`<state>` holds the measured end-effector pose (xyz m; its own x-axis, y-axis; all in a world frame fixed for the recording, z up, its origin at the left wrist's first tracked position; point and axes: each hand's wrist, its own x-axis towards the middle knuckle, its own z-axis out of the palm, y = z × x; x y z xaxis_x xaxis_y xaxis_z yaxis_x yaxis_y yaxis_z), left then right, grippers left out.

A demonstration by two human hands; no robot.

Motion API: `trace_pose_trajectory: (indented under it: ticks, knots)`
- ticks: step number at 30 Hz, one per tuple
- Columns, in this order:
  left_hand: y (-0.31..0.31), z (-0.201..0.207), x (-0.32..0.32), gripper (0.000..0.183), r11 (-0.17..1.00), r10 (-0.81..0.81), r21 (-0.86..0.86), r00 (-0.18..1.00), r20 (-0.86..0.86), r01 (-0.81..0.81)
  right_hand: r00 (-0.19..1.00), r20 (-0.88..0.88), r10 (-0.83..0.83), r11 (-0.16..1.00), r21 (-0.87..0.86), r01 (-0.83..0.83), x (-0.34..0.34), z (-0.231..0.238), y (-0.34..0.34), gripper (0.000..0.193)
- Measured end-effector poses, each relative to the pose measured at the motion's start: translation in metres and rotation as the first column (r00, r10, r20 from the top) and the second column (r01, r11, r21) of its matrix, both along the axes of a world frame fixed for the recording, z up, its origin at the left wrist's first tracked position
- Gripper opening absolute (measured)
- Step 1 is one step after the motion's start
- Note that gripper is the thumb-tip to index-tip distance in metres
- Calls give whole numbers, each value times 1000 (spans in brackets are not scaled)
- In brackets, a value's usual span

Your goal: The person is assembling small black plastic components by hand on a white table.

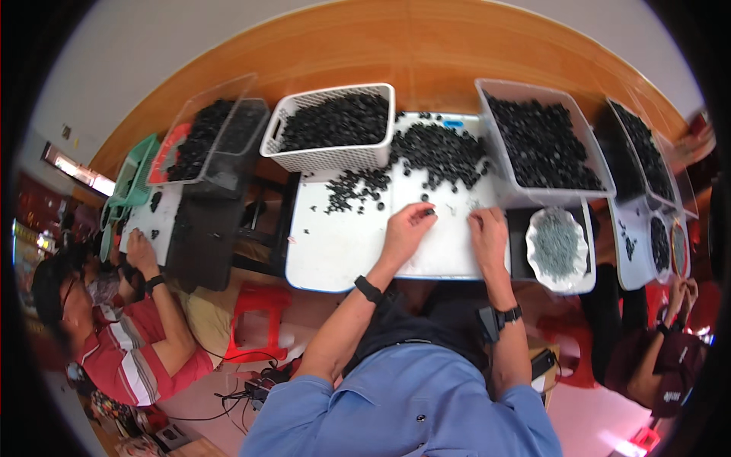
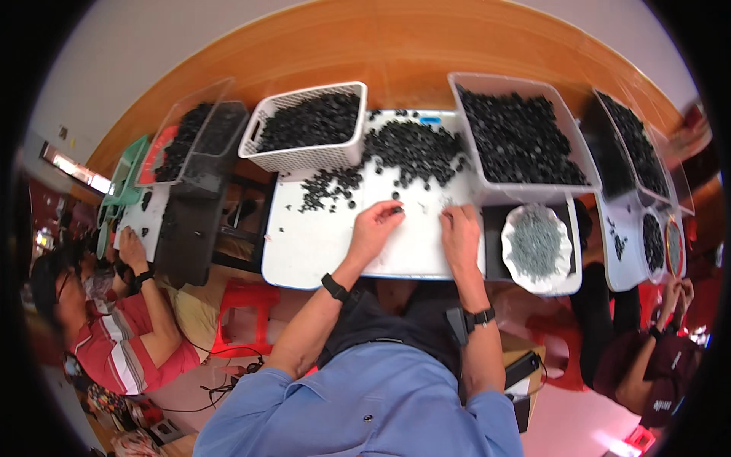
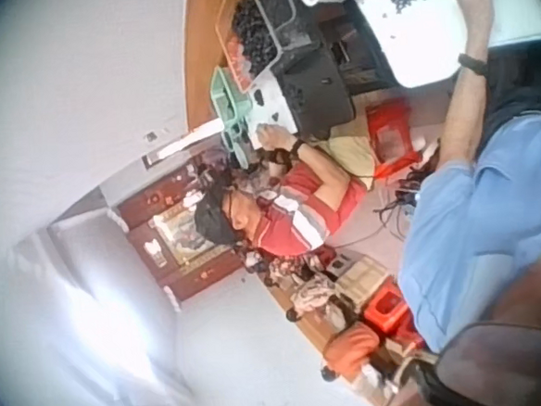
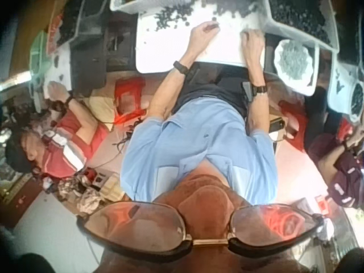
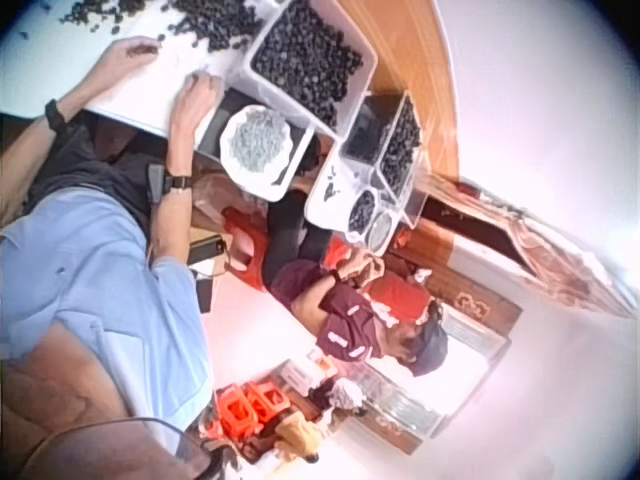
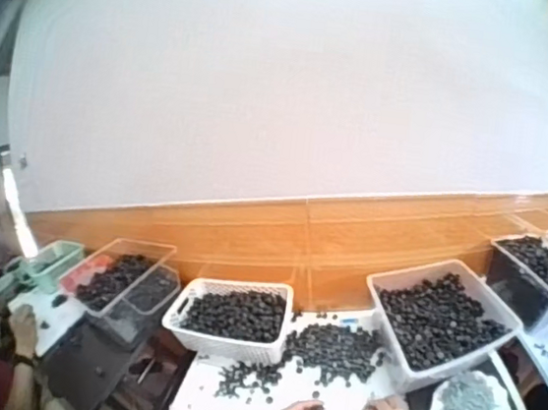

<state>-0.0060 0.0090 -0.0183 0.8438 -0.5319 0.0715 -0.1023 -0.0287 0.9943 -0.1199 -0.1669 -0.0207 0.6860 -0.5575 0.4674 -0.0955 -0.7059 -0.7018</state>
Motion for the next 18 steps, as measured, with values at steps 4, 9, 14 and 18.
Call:
trace_pose_trajectory:
  ticks: [4,9,14,18]
  knots:
    - [17,28,17,25,997,30,61,988,149,-40,999,-1,55,998,5,-55,-3,-1,-2,7]
    - [34,92,75,24,985,108,94,937,331,-147,1000,19,16,996,-82,-15,-3,1,-4,8]
    - [43,125,142,45,937,223,16,634,741,-348,998,49,-40,992,121,34,-2,2,2,9]
    - [24,104,114,31,953,122,84,625,771,-290,994,78,-82,973,223,63,-6,1,-1,10]
